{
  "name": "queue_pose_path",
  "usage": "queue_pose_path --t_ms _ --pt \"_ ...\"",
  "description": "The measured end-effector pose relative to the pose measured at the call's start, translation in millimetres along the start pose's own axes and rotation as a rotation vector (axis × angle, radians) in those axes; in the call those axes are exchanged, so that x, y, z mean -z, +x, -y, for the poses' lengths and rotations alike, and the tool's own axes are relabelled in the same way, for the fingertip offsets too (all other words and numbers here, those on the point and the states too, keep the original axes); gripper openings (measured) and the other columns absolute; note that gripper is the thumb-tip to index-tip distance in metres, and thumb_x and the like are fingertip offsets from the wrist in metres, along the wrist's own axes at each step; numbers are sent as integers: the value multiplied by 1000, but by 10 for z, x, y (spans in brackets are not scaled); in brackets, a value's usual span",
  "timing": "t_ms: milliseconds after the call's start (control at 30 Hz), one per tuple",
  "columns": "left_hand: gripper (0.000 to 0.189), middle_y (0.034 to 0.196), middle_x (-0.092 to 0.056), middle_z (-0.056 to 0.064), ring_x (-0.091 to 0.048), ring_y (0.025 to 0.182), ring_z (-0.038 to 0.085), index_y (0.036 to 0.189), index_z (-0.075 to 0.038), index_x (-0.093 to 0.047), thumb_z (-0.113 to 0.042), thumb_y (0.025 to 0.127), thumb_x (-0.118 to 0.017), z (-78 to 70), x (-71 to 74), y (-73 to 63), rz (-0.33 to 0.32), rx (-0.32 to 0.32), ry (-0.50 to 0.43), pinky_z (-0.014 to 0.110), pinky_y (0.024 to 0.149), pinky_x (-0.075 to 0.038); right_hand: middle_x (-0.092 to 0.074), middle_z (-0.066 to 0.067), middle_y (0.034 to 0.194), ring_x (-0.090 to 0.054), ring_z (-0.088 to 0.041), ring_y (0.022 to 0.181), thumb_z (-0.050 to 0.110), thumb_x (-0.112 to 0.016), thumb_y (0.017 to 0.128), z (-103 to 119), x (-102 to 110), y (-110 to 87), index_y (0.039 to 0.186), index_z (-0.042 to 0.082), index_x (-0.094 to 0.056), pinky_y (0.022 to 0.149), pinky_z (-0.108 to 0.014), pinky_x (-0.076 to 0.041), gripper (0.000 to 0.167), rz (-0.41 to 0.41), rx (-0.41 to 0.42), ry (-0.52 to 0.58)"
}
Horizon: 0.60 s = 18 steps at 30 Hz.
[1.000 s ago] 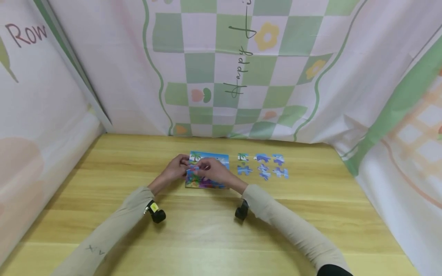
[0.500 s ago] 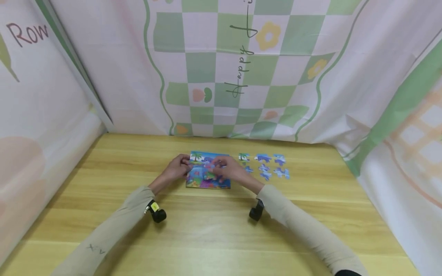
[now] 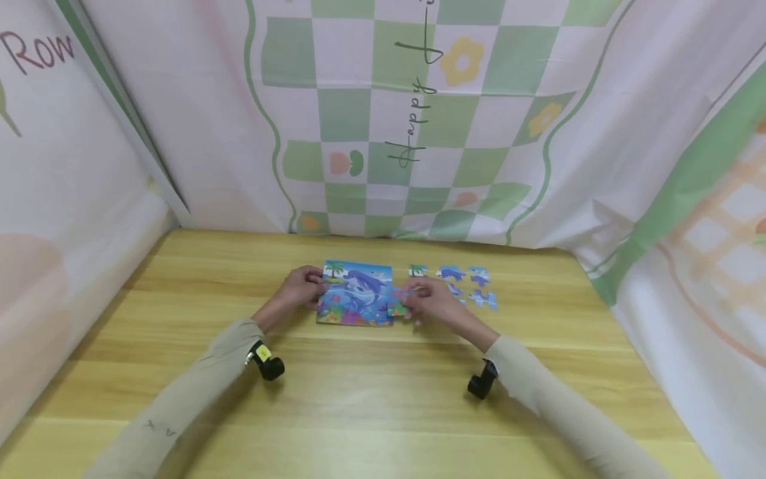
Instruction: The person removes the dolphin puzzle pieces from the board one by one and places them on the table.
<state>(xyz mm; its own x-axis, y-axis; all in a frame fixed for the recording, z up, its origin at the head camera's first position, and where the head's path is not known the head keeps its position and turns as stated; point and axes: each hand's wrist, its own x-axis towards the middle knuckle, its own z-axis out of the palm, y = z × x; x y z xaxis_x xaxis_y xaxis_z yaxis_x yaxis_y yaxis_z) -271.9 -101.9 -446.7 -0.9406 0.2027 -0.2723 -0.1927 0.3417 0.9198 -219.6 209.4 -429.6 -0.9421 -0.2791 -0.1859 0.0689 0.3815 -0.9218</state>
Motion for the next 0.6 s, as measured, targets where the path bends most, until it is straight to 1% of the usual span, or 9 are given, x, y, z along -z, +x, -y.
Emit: queue_pose_path --t_ms 100,133,267,400,467,600 --pt "49 130 -57 24 -64 93 22 147 9 -45 -4 103 -62 -10 44 -5 21 14 -7 27 73 -67 -74 -25 109 -73 -23 78 7 -64 103 -39 107 -77 127 -7 -61 63 -33 -67 28 3 -4 -20" --pt "50 131 -57 26 -64 94 22 147 10 -44 -4 103 -61 -11 61 -7 37 18 -12 27 73 -67 -74 -25 108 -73 -23 78 7 -63 103 -55 138 -104 127 -7 -60 63 -33 -67 28 -2 -6 -23" --pt "54 140 -53 32 -65 105 29 150 13 -38 -6 105 -59 7 159 -21 116 38 -44 30 77 -68 -72 -26 107 -72 -22 77 6 -61 103 -125 215 -199 127 -9 -58 62 -32 -67 29 -34 2 -46" --pt "56 142 -51 35 -62 115 35 151 16 -35 -6 105 -59 35 235 -44 163 31 -45 32 80 -68 -72 -22 100 -70 -19 73 8 -64 103 -181 229 -275 124 -9 -59 59 -29 -65 27 -82 -2 -92" --pt "58 140 -52 35 -62 114 35 151 17 -34 -3 103 -60 33 249 -56 174 26 -45 33 80 -68 -72 -20 95 -69 -18 71 10 -66 102 -198 225 -303 120 -8 -61 56 -27 -63 26 -104 -2 -123" --pt "58 133 -54 32 -62 106 31 150 17 -34 2 101 -61 4 252 -77 174 28 -45 34 79 -69 -73 -16 89 -66 -18 68 14 -69 102 -223 221 -328 113 -5 -65 49 -25 -58 22 -148 20 -197"
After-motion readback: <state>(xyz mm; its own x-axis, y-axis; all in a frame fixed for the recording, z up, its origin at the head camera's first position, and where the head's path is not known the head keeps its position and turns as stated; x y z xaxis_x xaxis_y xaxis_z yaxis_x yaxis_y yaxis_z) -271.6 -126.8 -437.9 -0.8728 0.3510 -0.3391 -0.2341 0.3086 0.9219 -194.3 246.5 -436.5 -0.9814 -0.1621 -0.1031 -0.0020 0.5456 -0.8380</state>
